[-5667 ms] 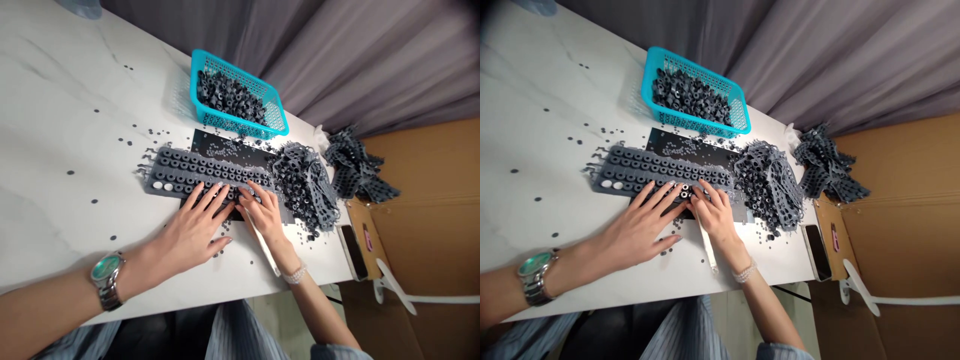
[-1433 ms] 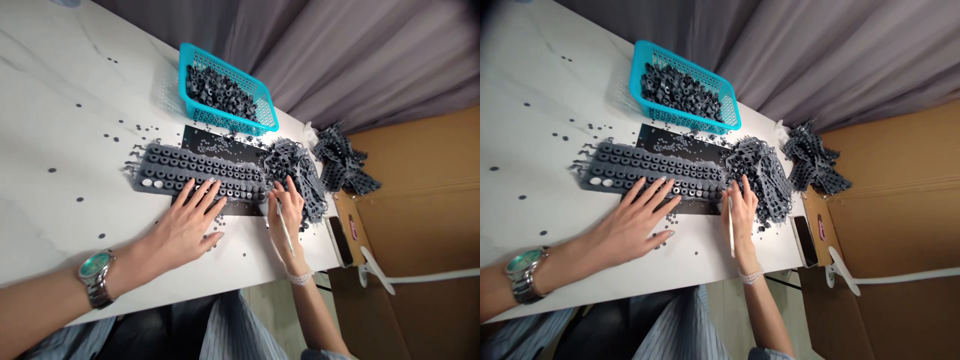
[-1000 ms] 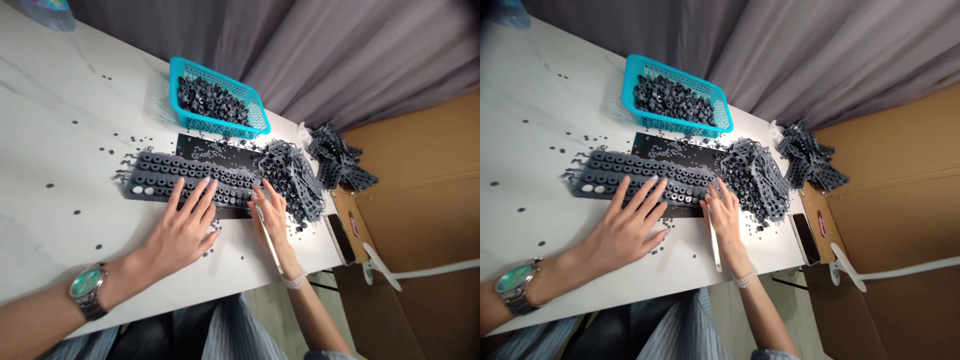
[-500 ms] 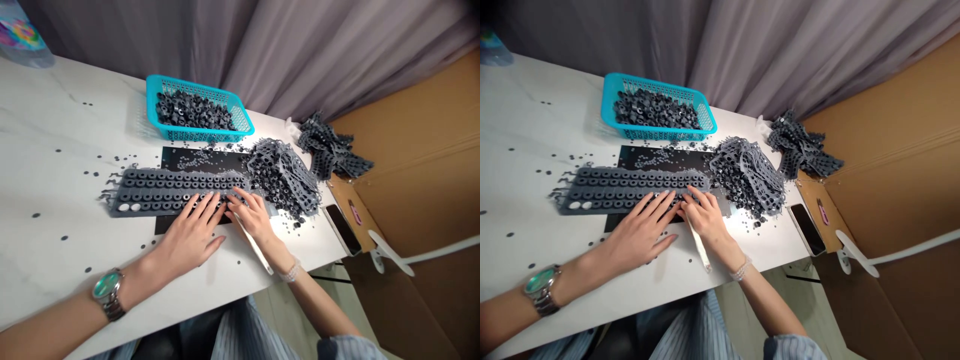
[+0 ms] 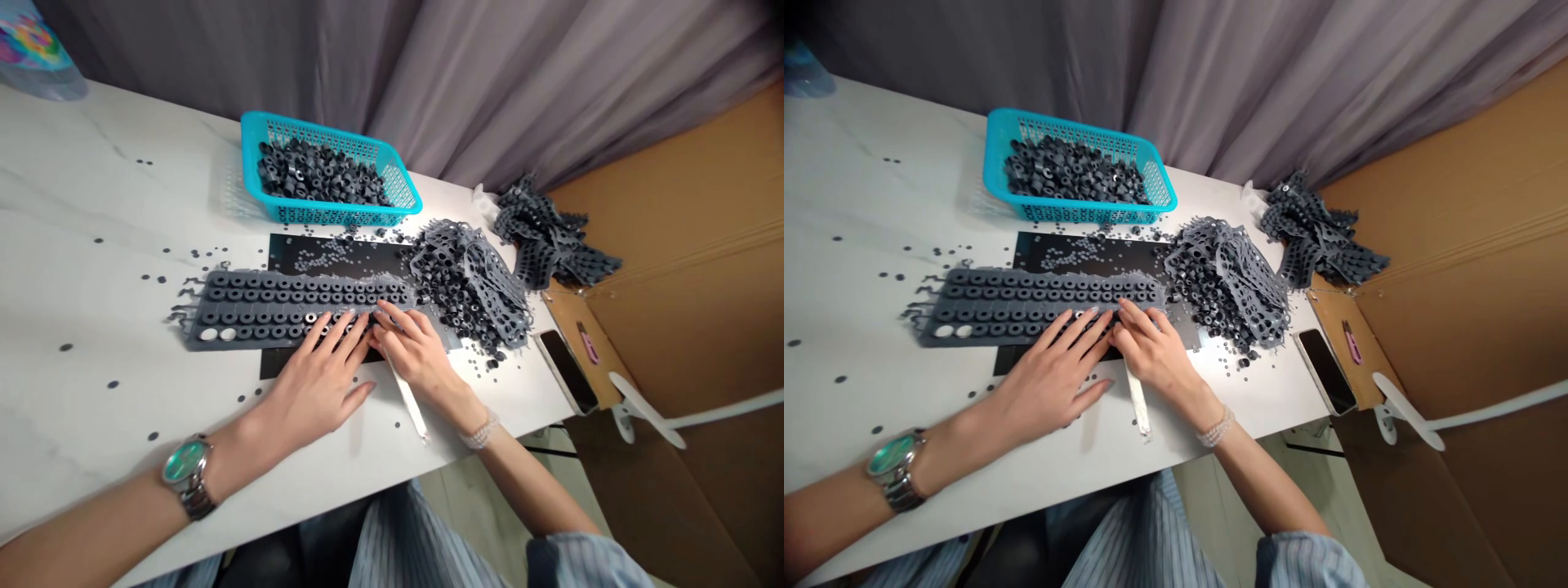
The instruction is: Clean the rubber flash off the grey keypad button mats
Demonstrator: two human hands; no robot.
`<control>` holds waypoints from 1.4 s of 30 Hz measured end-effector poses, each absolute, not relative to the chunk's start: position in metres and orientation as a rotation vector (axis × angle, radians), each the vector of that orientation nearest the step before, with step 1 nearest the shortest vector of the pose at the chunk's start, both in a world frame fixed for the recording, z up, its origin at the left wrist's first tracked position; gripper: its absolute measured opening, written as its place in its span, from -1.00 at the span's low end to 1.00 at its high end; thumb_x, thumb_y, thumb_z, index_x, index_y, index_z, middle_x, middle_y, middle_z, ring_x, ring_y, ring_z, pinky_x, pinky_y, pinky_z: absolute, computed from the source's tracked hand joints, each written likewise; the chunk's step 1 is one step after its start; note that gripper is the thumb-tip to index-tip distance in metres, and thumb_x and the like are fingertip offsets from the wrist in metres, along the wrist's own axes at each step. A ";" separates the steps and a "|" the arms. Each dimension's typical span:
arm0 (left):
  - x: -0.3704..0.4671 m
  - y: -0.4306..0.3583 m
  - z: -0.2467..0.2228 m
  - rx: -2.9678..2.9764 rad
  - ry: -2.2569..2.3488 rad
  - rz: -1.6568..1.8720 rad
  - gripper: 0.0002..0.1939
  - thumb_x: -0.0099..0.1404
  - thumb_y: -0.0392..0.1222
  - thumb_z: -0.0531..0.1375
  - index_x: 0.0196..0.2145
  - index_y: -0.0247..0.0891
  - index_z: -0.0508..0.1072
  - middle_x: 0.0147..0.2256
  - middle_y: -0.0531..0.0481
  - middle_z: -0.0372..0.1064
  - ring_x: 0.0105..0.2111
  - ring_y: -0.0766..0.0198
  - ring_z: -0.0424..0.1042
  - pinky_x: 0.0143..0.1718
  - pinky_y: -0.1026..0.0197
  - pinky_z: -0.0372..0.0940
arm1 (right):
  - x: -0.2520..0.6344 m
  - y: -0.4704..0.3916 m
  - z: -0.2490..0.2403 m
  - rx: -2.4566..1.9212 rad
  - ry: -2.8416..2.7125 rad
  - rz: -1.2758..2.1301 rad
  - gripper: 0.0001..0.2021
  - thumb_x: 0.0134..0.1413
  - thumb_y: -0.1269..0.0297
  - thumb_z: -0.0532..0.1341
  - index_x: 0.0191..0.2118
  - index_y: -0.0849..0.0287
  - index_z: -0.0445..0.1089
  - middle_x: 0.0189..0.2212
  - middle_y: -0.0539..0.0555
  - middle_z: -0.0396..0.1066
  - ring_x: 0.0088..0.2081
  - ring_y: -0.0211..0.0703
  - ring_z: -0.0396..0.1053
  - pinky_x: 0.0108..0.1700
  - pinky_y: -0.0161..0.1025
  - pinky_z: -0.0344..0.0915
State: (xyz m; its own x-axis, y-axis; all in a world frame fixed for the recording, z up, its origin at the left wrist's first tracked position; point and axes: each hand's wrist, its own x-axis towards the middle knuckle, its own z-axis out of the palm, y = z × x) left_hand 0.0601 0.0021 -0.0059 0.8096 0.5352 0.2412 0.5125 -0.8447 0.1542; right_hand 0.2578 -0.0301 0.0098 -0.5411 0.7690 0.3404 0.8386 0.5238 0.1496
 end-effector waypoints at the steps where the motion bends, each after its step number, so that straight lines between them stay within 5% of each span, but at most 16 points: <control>1: 0.060 0.002 -0.006 2.908 0.845 0.423 -0.40 0.42 0.06 -0.02 0.21 -0.46 0.33 0.30 -0.25 0.11 0.31 -0.12 0.07 0.34 -0.18 -0.08 | 0.258 -0.029 0.009 -1.350 -2.548 -0.463 -0.83 0.36 0.42 0.04 -0.14 0.25 0.38 -0.02 0.28 0.50 0.29 -0.02 0.19 0.08 -0.08 0.30; 10: 0.060 0.003 -0.007 2.895 0.837 0.441 -0.37 0.42 0.04 0.00 0.29 -0.44 0.20 0.30 -0.23 0.13 0.31 -0.12 0.07 0.32 -0.21 -0.06 | 0.265 -0.028 0.012 -1.496 -2.400 -0.548 -0.85 0.33 0.47 0.06 -0.14 0.19 0.35 -0.04 0.21 0.52 0.25 -0.09 0.25 0.28 -0.02 0.12; 18: 0.059 0.003 -0.005 2.865 0.827 0.440 -0.40 0.42 0.04 0.01 0.24 -0.44 0.29 0.30 -0.27 0.12 0.31 -0.14 0.07 0.33 -0.22 -0.06 | 0.263 -0.033 0.000 -1.371 -2.362 -0.406 -0.94 0.28 0.36 0.17 -0.16 0.14 0.38 -0.03 0.13 0.53 0.25 -0.06 0.25 0.25 0.00 0.15; 32: 0.060 0.002 -0.008 2.855 0.841 0.459 -0.39 0.40 0.07 0.01 0.24 -0.40 0.29 0.29 -0.26 0.14 0.31 -0.13 0.08 0.33 -0.19 -0.09 | 0.268 -0.024 0.008 -1.303 -2.603 -0.387 -0.82 0.34 0.46 0.03 -0.11 0.20 0.36 0.07 0.26 0.45 0.31 -0.08 0.15 0.20 -0.03 0.26; 42: 0.059 0.002 -0.009 2.828 0.830 0.460 -0.35 0.41 0.07 0.02 0.30 -0.39 0.19 0.32 -0.29 0.07 0.32 -0.13 0.05 0.34 -0.20 -0.11 | 0.295 -0.022 0.009 -1.699 -1.970 -0.496 -0.87 0.35 0.37 0.03 -0.10 0.13 0.30 0.03 0.29 0.46 0.30 0.08 0.17 0.09 0.08 0.26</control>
